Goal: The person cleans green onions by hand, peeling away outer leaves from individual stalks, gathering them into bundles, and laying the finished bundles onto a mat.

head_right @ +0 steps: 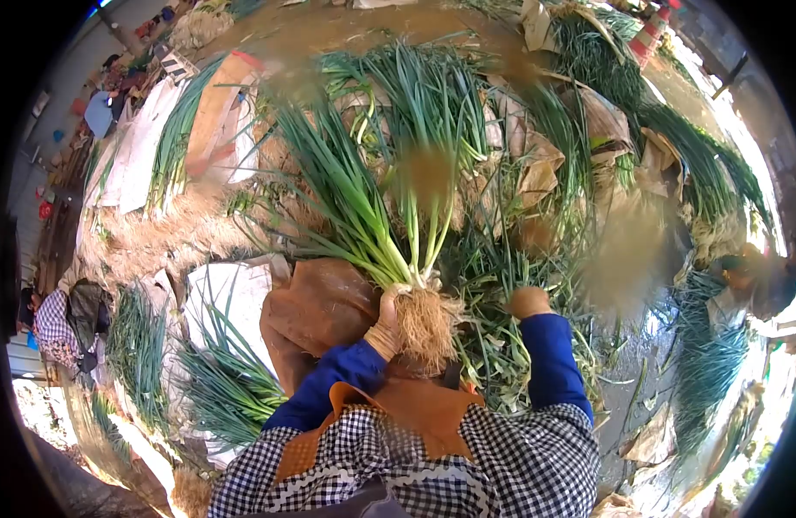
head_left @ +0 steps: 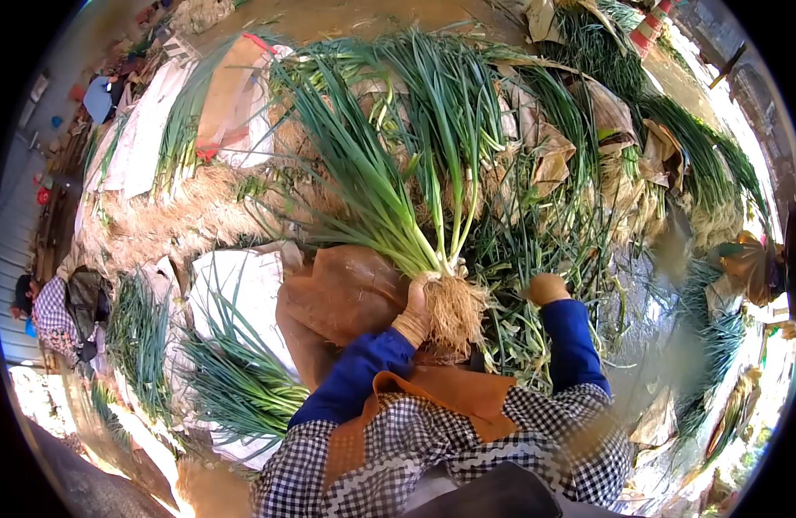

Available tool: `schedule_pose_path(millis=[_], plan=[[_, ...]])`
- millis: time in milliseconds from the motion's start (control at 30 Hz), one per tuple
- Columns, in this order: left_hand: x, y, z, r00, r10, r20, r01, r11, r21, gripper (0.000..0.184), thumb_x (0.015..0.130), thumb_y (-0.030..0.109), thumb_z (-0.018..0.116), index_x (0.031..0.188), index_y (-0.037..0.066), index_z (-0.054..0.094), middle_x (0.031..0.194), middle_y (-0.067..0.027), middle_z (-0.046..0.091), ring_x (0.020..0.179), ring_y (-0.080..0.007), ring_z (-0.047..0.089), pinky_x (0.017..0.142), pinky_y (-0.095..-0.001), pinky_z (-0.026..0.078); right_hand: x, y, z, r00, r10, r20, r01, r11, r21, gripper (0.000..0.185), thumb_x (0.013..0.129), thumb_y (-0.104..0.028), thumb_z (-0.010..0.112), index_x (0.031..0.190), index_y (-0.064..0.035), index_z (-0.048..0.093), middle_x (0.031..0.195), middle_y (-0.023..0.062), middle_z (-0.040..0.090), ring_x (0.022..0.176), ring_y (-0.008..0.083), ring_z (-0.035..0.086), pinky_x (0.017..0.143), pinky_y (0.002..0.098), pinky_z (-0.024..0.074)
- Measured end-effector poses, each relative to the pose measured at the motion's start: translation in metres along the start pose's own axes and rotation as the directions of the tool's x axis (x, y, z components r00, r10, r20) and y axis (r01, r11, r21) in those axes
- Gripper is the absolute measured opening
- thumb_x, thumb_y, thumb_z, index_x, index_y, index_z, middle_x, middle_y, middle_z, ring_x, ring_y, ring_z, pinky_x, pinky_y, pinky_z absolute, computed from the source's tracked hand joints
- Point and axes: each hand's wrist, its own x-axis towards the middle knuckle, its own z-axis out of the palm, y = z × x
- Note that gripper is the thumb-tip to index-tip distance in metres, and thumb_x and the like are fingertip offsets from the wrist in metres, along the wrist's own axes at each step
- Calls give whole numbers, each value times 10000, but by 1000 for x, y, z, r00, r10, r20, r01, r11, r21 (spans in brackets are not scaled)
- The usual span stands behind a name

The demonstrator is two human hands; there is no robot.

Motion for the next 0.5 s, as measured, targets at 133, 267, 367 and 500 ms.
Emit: schedule_pose_path(millis=[133, 267, 367, 500], plan=[[1, 1, -11, 997, -5, 80, 9, 999, -40, 548, 831, 276, 428, 1271, -49, 386, 1130, -220, 528, 972, -321, 557, 854, -451, 484, 47, -87, -68, 870, -124, -476, 483, 26, 875, 353, 900, -386, 523, 876, -38, 578, 609, 22, 555, 522, 91, 494, 499, 250, 415], [20, 2, -39, 981, 134, -141, -117, 986, 119, 444, 805, 243, 463, 1121, -69, 485, 963, -210, 590, 840, -317, 598, 770, -441, 515, 86, -136, -80, 617, 45, -786, 438, 810, 390, 298, 869, -346, 526, 829, -66, 618, 685, 147, 623, 645, 298, 622, 560, 412, 480], [15, 1, -28, 950, 159, -268, -104, 972, 210, 367, 769, 193, 467, 1005, -82, 523, 886, -209, 601, 779, -318, 604, 747, -435, 521, 52, -140, -83, 731, 11, -682, 275, 911, 308, 214, 840, -228, 472, 778, -102, 634, 774, 145, 655, 723, 345, 634, 657, 434, 491], [12, 1, -32, 981, 119, -155, -92, 981, 172, 441, 785, 287, 451, 1006, -87, 527, 896, -220, 599, 787, -333, 597, 752, -459, 510, -22, -111, -52, 922, 19, -387, 376, 202, 904, 390, 909, -352, 487, 726, -24, 591, 625, 51, 587, 593, 210, 601, 530, 352, 434]])
